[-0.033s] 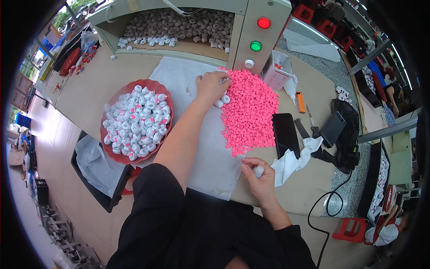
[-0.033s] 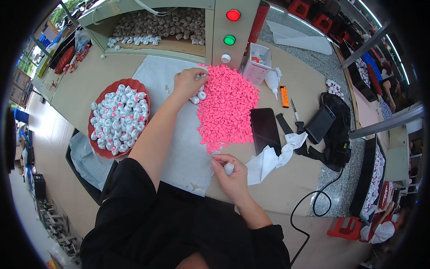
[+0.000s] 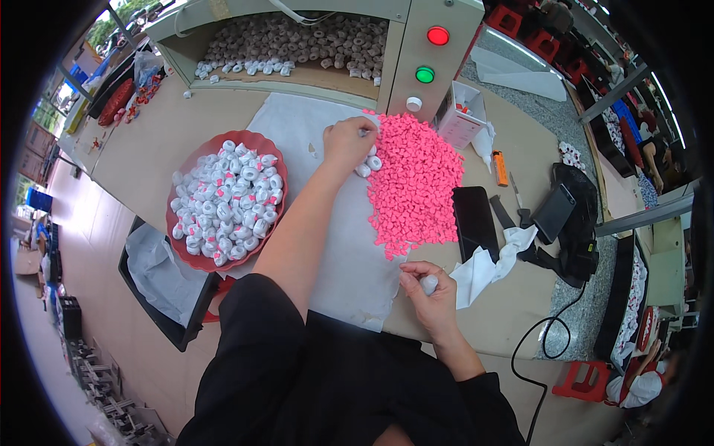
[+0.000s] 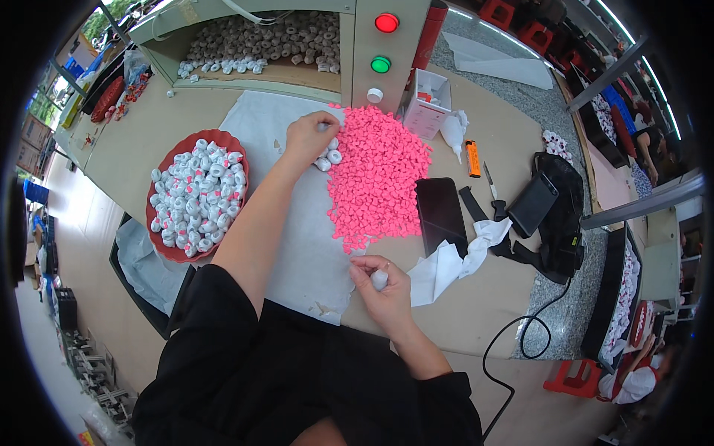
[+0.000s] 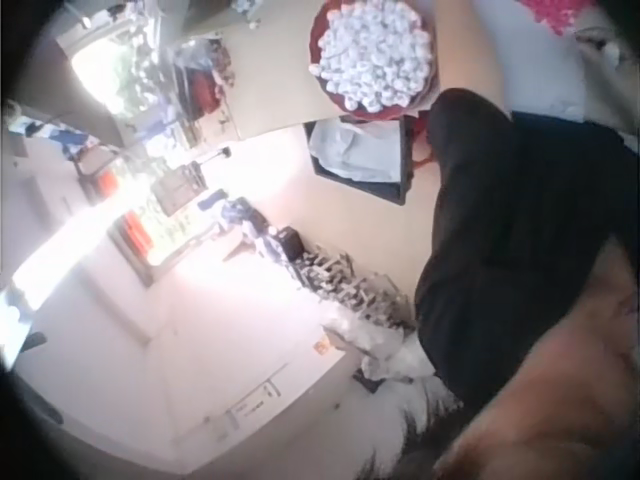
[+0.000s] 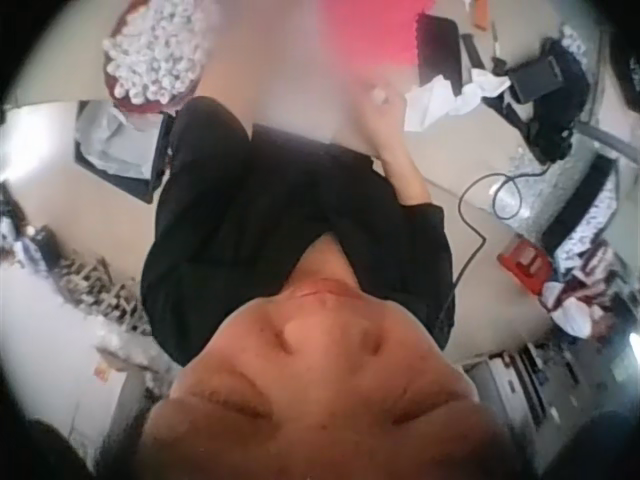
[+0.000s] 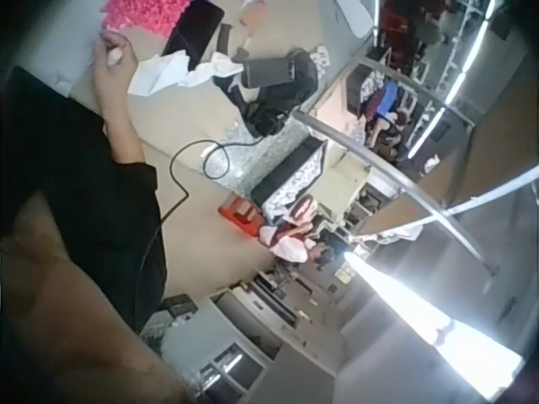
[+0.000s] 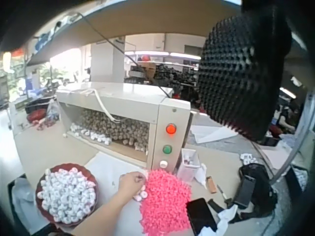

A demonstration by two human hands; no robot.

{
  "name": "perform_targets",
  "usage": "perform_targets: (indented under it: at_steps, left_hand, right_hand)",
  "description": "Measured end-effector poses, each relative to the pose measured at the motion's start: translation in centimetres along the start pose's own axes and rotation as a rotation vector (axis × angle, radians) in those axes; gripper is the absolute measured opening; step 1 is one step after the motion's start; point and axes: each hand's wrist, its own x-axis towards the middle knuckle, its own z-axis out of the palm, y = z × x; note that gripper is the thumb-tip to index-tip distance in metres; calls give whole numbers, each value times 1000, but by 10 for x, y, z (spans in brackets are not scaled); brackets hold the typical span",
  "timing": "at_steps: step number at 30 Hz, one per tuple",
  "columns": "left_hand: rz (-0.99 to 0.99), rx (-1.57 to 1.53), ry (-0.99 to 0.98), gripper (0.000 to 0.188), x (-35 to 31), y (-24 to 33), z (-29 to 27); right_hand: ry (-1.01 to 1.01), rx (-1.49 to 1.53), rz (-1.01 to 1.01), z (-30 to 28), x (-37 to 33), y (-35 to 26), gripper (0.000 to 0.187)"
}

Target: The person repeatedly picks up small white cylindrical objects and applies a small amount of adhesive from a white bottle to the top. They then press a small pink piece onto the adhesive and place the finished item into a red bowl. This process is repeated continuously throughout the clip.

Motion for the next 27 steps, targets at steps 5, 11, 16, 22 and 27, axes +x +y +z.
perform_targets:
  at_steps: [5, 11, 16, 22, 27]
  left_hand:
    - [-30, -1, 194, 22, -24, -22, -6]
    - [167, 212, 257, 24, -8, -6, 1]
    - [160, 161, 120, 19, -27, -1, 3]
    - [269, 88, 156, 10, -95, 11, -4]
    - [235, -15, 174, 20, -140, 22, 1]
  right_hand:
    - [-36, 42, 23, 1, -1, -3, 14]
    - [-72, 50, 73, 2, 0, -5, 14]
    - [-42, 75, 53, -4, 2, 0, 16]
    - [-49, 78, 54, -1, 2, 0, 18]
    - [-52, 61, 92, 2, 3, 1, 21]
